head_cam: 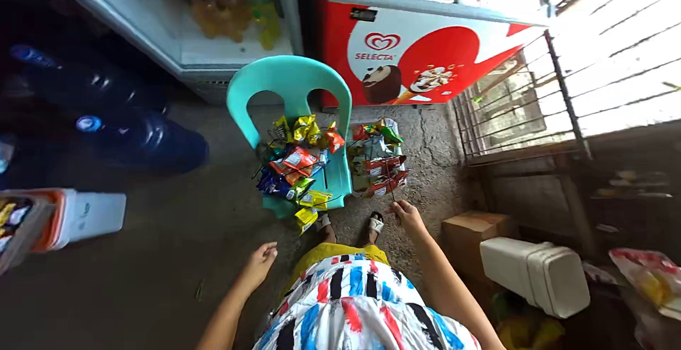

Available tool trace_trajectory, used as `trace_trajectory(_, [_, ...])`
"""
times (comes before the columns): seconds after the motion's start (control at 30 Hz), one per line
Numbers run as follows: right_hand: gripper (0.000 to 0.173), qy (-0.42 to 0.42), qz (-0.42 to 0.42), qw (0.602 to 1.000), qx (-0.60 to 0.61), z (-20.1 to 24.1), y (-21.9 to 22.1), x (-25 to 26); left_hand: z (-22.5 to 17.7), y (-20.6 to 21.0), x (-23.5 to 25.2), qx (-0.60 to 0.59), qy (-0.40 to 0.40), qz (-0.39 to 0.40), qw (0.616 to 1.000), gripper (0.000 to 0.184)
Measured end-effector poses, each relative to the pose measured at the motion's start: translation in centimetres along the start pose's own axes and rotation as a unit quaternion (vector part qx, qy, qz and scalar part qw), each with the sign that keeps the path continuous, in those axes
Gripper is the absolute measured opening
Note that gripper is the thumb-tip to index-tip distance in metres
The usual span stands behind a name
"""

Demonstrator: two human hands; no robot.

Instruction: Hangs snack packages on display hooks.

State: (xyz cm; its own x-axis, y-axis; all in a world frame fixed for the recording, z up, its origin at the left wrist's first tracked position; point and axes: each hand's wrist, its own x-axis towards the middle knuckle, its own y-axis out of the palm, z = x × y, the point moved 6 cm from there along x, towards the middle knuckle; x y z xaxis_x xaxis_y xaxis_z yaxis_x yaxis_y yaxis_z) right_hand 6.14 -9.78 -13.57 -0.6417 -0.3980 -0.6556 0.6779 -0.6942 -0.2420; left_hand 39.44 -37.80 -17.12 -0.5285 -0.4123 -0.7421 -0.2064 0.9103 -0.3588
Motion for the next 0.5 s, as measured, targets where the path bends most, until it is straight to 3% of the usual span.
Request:
trace_trajectory(0.13, [0.028, -0.036, 0.049, 0.995, 0.082, 0.2, -2.9, -6.4, -14.5, 2.9, 0.9, 0.007, 0.189, 0.028, 0.981, 0.036])
trace_trajectory(0.23, [0.023, -0.060, 0.092, 0.980, 0.164, 0.0, -5.1, -10.9, -25.0, 6.4, -0.1, -0.013, 0.300, 0.072, 0.951, 0.038])
trace_trajectory(0.3, [0.020, -0.084, 0.123, 0.968, 0.202, -0.7, -7.1, -13.3, -31.0, 8.8, -1.1, -0.010, 0.375, 0.061, 0.925, 0.039])
trace_trajectory(0.43, [0.019, -0.137, 0.169, 0.951, 0.219, -2.8, -12.3, -17.8, -40.4, 14.8, -5.0, 0.019, 0.538, 0.084, 0.838, 0.045])
trace_trajectory(0.5, [0.020, -0.160, 0.173, 0.950, 0.207, -3.7, -15.3, -20.2, -43.6, 18.5, -7.8, 0.062, 0.612, 0.097, 0.782, 0.039])
